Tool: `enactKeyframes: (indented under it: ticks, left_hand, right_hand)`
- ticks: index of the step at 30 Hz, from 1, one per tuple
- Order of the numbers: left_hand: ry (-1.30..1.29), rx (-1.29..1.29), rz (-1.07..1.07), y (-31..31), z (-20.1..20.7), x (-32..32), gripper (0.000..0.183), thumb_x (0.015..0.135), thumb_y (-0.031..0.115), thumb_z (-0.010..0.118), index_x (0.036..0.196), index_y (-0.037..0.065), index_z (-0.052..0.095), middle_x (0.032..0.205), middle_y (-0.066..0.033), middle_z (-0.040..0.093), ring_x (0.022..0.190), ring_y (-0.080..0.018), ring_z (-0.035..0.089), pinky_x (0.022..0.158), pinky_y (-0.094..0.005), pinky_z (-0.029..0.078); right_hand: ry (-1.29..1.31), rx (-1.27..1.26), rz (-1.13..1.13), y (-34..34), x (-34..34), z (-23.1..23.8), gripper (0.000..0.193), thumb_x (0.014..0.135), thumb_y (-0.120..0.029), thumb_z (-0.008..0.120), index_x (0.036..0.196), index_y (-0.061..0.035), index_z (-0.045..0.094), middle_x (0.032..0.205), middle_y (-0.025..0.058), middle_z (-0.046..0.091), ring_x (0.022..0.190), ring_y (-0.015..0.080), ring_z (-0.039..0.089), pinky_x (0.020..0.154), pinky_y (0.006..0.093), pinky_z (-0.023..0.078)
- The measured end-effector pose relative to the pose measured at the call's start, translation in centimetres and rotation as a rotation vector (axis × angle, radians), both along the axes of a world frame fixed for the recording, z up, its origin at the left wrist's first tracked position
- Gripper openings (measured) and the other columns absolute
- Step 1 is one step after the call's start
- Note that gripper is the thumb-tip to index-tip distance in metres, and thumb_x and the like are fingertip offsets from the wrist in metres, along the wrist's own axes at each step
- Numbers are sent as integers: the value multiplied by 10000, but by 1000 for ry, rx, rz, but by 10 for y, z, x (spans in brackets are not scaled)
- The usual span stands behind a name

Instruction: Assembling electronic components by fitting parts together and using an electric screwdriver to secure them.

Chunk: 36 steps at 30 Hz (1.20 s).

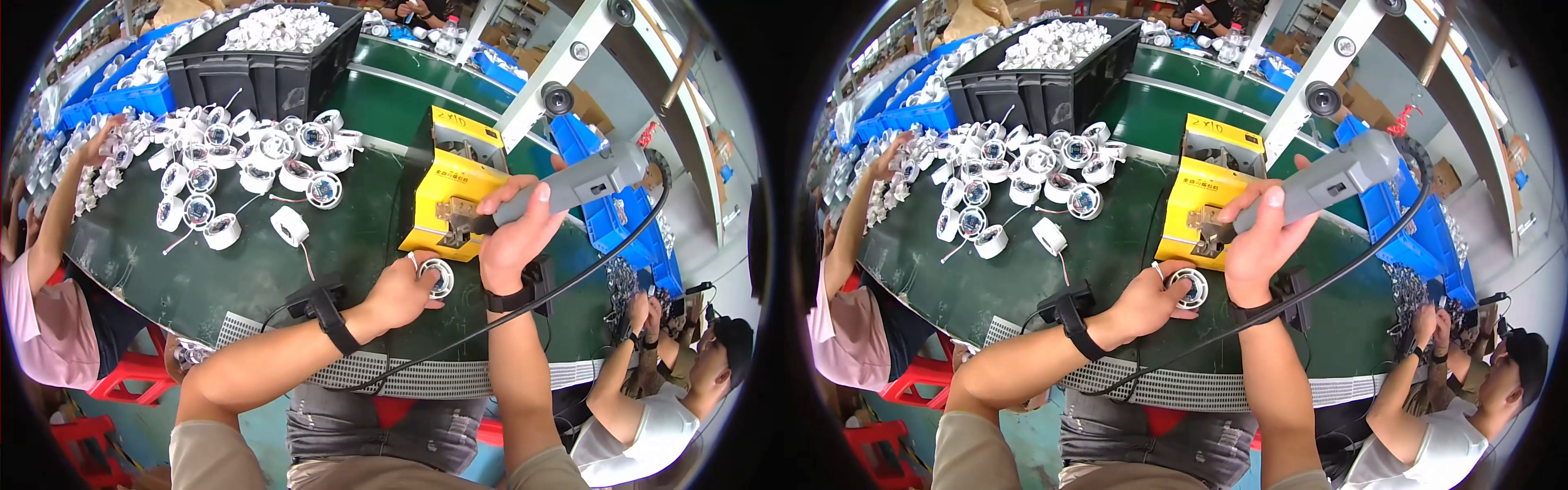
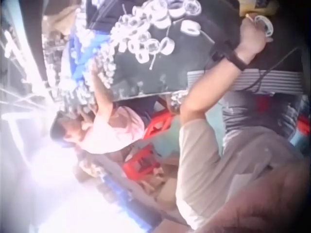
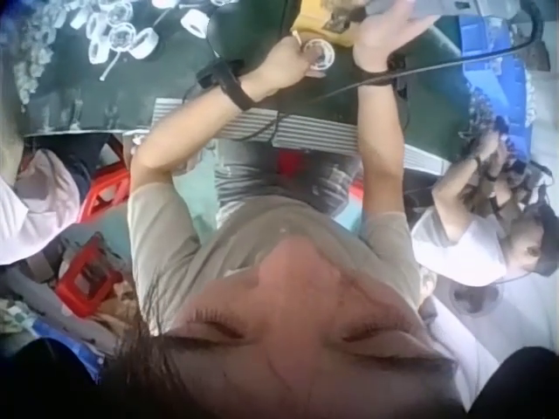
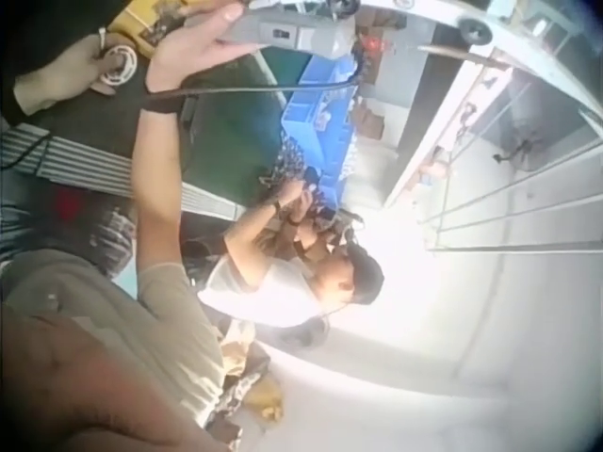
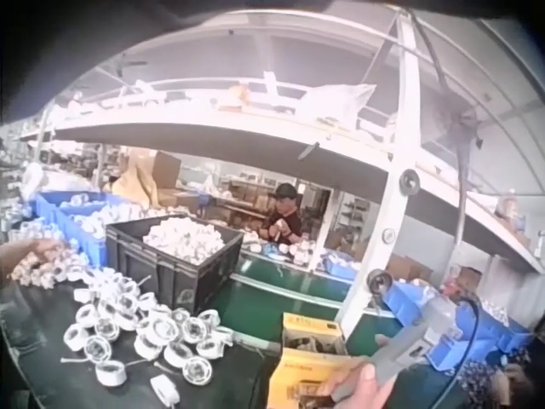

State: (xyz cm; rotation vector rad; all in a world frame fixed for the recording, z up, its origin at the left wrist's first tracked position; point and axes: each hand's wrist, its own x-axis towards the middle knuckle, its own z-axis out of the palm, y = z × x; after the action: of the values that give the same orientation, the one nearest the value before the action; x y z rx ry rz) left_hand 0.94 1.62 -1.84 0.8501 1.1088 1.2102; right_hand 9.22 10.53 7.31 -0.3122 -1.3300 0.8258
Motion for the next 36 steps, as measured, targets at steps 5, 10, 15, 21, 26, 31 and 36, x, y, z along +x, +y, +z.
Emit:
enactKeyframes:
  ticks: [5, 10, 15, 21, 26, 31, 36]
  left_hand:
    - [-3, -17, 6, 0, 1, 0, 346, 975, 84, 476, 1283, -73, 450, 1111, -122, 587, 948, -181, 632, 791, -310, 605]
    - [20, -20, 12, 0, 2, 2, 347, 975, 79, 470, 1285, -74, 448, 1109, -126, 587, 930, -184, 638, 787, -303, 603]
    - [18, -19, 23, -1, 3, 1, 344, 977, 79, 461, 1284, -75, 448, 1101, -130, 591, 899, -185, 647, 777, -297, 601]
    - [16, -23, 38, -1, 1, 3, 323, 980, 80, 453, 1264, -74, 462, 1091, -127, 592, 897, -184, 646, 778, -295, 601]
    - [4, -29, 63, 1, 0, 3, 299, 985, 84, 443, 1242, -64, 481, 1074, -114, 591, 886, -176, 642, 785, -294, 601]
    - [8, -41, 50, 1, 5, 1, 275, 992, 91, 426, 1225, -33, 500, 1080, -96, 585, 927, -164, 629, 808, -299, 599]
    - [-8, -20, 86, 0, 4, 3, 279, 980, 100, 439, 1203, -50, 515, 1047, -139, 602, 885, -186, 637, 742, -318, 614]
  right_hand:
    - [-36, -10, -57, 4, -6, -5, 426, 983, -261, 443, 1311, -19, 319, 687, 89, 499, 474, 155, 488, 445, 290, 425]
    - [-19, -42, -52, 7, -4, -9, 400, 990, -237, 432, 1304, -16, 319, 681, 86, 497, 472, 152, 485, 445, 289, 425]
    - [-42, -41, -38, 8, -6, -10, 382, 990, -237, 433, 1274, -6, 324, 680, 90, 496, 469, 154, 481, 447, 290, 425]
    - [-68, -46, -6, 6, -3, -11, 366, 988, -249, 440, 1242, -12, 324, 683, 94, 489, 472, 164, 479, 447, 291, 424]
    - [-32, -151, 94, -13, 7, -14, 403, 987, -309, 424, 1256, -28, 318, 694, 87, 477, 485, 158, 474, 451, 291, 424]
    - [-85, -221, 160, -35, 13, -23, 501, 964, -368, 445, 1294, -24, 292, 695, 85, 474, 490, 149, 478, 467, 282, 438]
    - [-118, -214, 151, -35, 15, -29, 497, 959, -359, 446, 1293, -22, 297, 686, 88, 476, 483, 145, 478, 468, 276, 440]
